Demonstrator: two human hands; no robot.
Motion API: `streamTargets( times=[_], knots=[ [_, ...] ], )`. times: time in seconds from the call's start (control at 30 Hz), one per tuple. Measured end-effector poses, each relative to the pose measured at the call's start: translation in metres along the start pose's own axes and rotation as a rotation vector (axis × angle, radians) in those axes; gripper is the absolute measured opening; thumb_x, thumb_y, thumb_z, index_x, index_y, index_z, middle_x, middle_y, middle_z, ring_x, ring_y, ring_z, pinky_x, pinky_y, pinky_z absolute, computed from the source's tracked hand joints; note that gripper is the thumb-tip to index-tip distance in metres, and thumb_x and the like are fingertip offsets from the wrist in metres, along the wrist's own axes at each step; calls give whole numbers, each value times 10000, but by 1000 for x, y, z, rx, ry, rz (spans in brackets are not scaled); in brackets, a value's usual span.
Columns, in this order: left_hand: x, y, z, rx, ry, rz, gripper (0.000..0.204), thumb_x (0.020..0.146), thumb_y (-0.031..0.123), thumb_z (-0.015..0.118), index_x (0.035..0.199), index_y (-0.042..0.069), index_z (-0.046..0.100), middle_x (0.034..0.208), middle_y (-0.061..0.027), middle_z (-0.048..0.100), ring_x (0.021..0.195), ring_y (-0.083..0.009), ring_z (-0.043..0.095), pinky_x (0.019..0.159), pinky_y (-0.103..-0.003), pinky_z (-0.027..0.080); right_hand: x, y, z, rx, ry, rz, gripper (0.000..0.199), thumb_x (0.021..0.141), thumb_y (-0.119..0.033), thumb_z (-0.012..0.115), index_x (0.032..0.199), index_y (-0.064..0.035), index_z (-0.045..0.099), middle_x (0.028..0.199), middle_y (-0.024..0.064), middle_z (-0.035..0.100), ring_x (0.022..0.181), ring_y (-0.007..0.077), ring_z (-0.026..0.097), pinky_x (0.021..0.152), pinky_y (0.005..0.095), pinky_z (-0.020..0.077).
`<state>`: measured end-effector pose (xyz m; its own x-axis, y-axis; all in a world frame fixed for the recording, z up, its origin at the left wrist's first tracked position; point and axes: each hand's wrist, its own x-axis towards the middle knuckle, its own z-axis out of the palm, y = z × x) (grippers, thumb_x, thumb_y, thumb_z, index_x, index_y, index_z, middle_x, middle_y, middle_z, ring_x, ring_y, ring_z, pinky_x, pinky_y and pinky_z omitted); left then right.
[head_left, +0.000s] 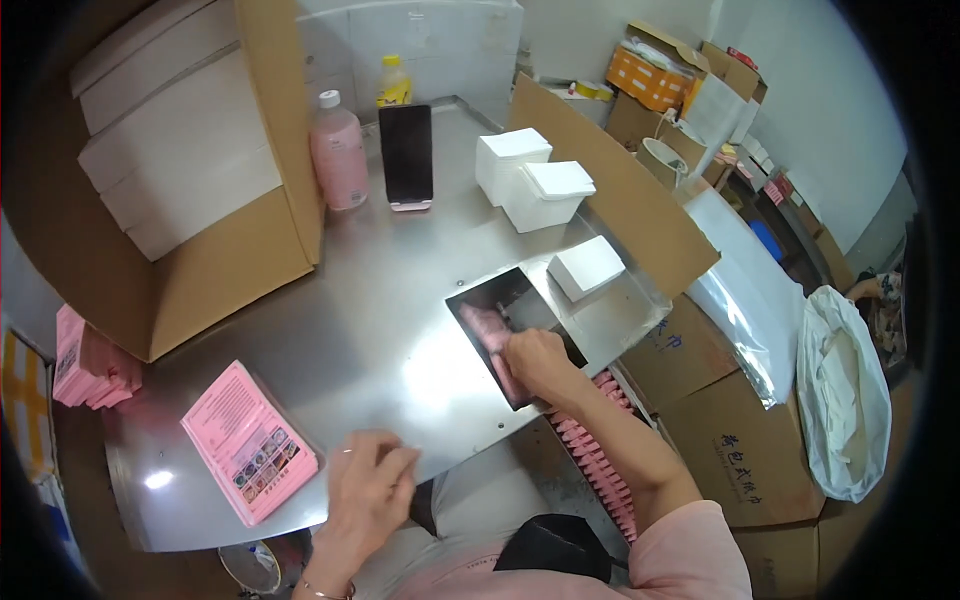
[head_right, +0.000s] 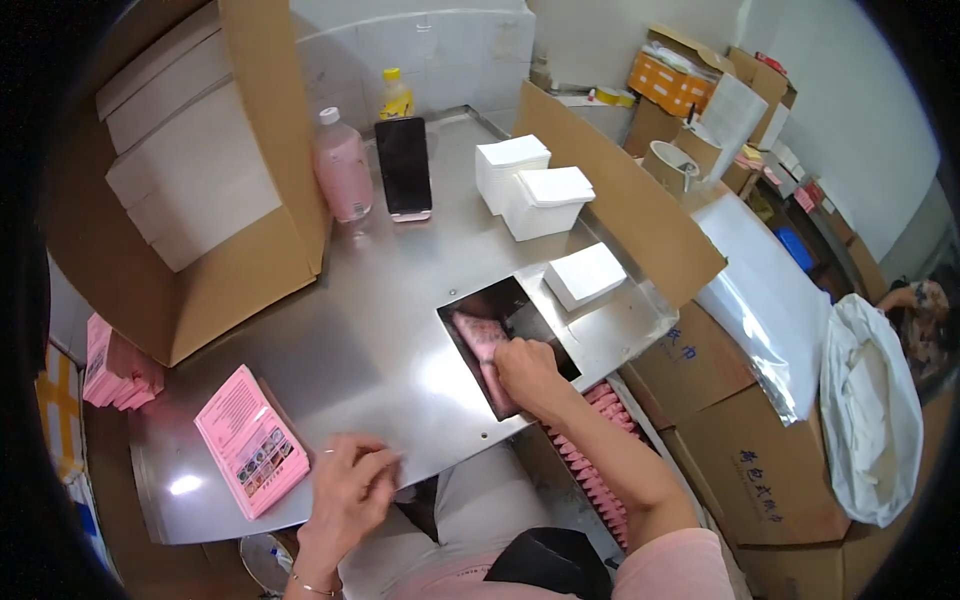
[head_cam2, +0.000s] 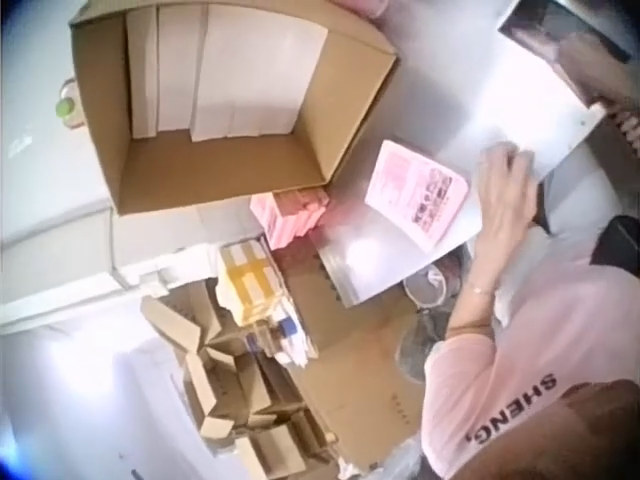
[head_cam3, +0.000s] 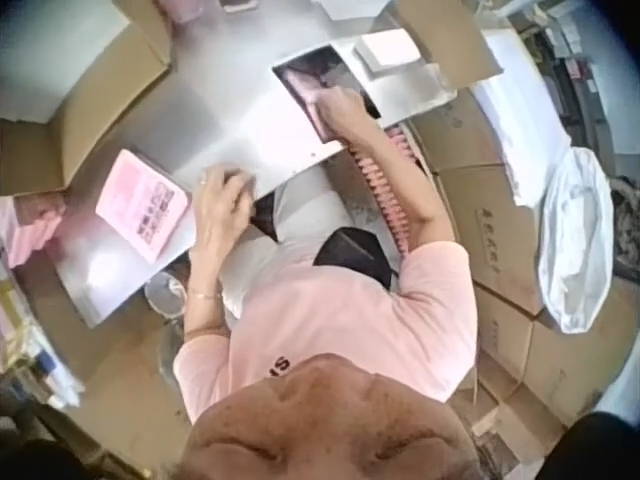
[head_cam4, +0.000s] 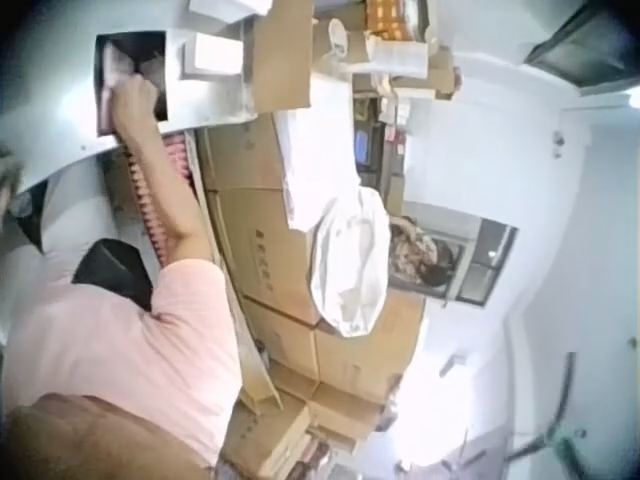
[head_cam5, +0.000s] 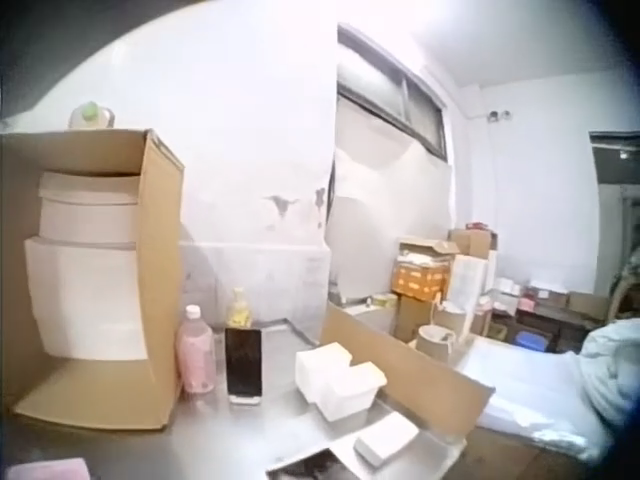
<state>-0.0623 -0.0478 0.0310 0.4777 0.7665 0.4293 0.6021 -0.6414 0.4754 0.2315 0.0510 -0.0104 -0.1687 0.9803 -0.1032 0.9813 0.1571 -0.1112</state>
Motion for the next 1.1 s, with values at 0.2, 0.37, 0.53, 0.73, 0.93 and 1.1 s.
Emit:
streamTargets(
  times=[0.2,0.37,0.53,0.73,0.93,1.1],
  knots=[
    [-42,-45,-73,427,589,-402,284,837,48,606,1119,21,580,1172,-207,564,1072,-416,527,974,-555,392,0,41,-44,-240,1002,51,273,848,-177,685,1075,-29,649,928,136,627,917,312,601,807,450,452],
    [-60,-84,-66,641,148,-467,132,872,-2,540,1003,7,534,1072,-190,524,1027,-407,506,1000,-502,369,18,98,-19,-236,859,144,219,870,-202,684,1001,-26,667,926,129,587,932,302,568,803,457,433],
    [-34,-61,-52,285,335,-414,116,897,-59,514,993,4,533,926,-154,525,893,-362,535,806,-426,441,24,94,-11,-59,902,81,153,836,-107,662,949,-5,677,947,133,571,940,309,543,785,453,431],
    [41,3,57,86,-41,24,404,815,1,641,1211,46,577,1061,-186,554,988,-356,545,858,-473,413,12,110,-19,0,868,124,322,777,-26,665,1097,-45,693,1037,151,622,1009,337,588,839,452,471],
    [32,-13,50,-168,-55,12,515,738,246,781,1165,13,611,1311,-267,497,1278,-480,427,1039,-542,371,-41,-38,-13,-152,400,-460,365,847,-96,616,1188,34,603,1120,203,637,1096,379,619,1007,594,446],
    [39,-7,52,179,-26,-152,749,671,381,810,1277,18,563,1504,-309,331,1393,-521,306,1086,-639,289,-41,-64,5,-15,593,-576,353,802,-161,634,1118,-3,647,1032,130,615,993,294,608,1068,694,293]
  ],
)
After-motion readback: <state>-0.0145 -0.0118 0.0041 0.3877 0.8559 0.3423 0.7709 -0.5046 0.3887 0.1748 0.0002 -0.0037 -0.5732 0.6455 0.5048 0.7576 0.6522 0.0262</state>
